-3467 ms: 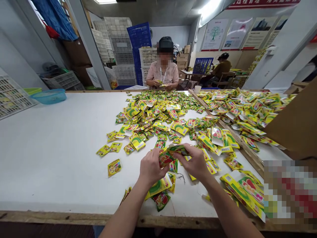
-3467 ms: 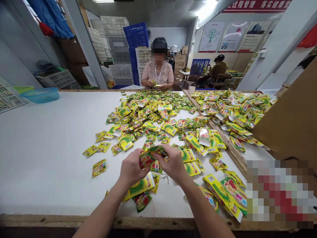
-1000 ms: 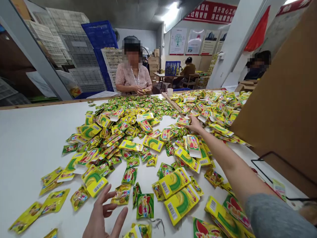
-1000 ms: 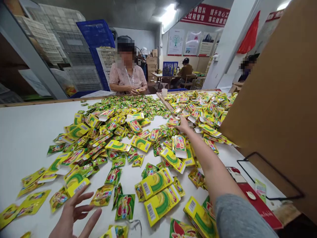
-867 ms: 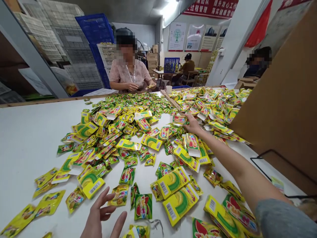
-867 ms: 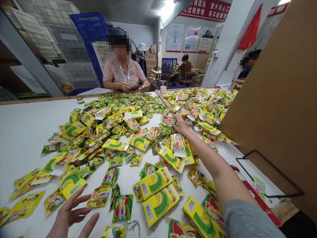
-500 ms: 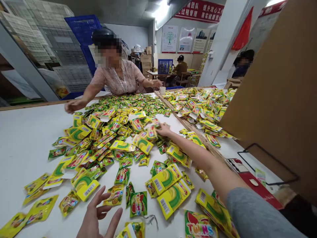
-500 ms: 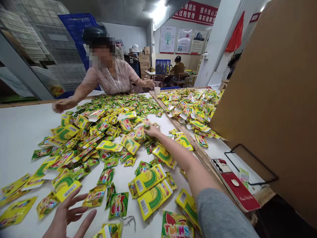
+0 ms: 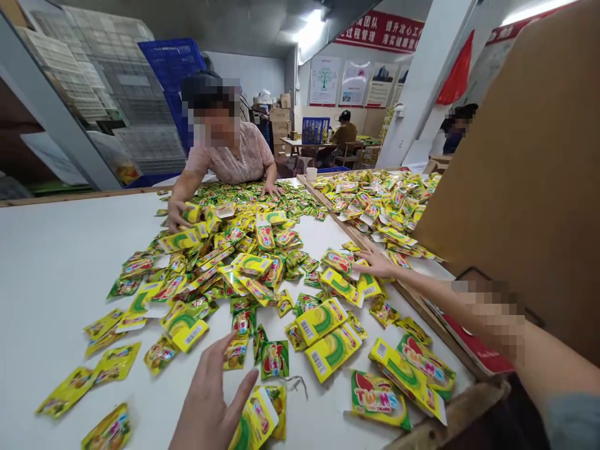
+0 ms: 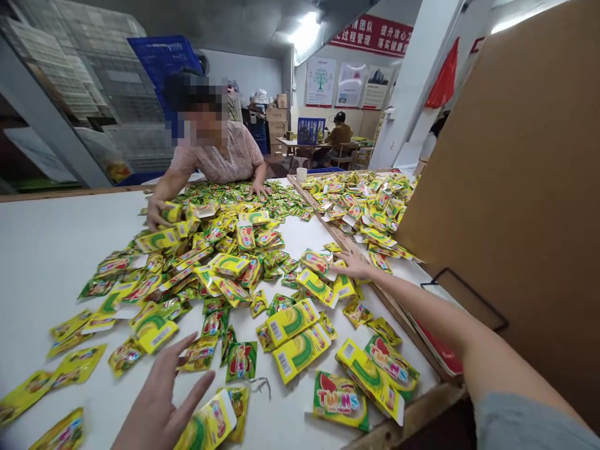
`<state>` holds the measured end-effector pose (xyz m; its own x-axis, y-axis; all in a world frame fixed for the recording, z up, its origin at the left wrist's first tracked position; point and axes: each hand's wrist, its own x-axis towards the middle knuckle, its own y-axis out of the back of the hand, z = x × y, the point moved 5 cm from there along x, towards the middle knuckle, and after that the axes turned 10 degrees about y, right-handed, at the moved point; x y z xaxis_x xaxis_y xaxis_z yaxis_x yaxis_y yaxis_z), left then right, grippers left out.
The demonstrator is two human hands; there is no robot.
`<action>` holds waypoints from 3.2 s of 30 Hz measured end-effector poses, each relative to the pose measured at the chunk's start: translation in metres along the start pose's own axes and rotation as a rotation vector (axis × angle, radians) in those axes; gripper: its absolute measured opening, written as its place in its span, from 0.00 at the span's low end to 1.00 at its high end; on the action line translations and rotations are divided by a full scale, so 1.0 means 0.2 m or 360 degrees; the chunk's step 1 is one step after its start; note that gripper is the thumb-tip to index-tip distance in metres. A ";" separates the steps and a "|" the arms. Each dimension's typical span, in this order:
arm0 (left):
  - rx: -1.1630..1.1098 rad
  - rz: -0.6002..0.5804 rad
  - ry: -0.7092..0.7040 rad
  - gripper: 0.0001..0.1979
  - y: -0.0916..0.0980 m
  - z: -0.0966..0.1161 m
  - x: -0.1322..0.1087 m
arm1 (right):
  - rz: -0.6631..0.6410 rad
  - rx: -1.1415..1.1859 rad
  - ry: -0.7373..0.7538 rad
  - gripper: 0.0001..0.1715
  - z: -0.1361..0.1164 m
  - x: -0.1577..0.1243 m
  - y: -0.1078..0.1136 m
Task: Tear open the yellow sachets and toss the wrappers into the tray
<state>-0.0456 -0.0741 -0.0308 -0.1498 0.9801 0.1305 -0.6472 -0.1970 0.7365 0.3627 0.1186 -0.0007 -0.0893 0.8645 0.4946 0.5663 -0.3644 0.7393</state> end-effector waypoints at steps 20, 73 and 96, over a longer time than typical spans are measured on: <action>0.0921 -0.0110 0.0391 0.19 -0.05 -0.07 0.09 | -0.1249 -0.0087 0.0371 0.11 -0.63 -0.30 -0.08; -0.0525 0.0039 -0.0132 0.07 -0.09 0.22 -0.08 | -0.0702 0.2497 -0.1038 0.22 -1.20 -0.78 -0.50; 0.1012 -0.0522 -0.1351 0.28 -0.37 0.42 0.39 | 0.0384 0.2150 -0.0828 0.17 -0.75 -0.53 -0.36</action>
<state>0.0539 0.0184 -0.0200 0.6765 0.7296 0.1003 -0.0241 -0.1142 0.9932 0.2078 0.0007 -0.0386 0.2498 0.9622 0.1081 0.8702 -0.1741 -0.4609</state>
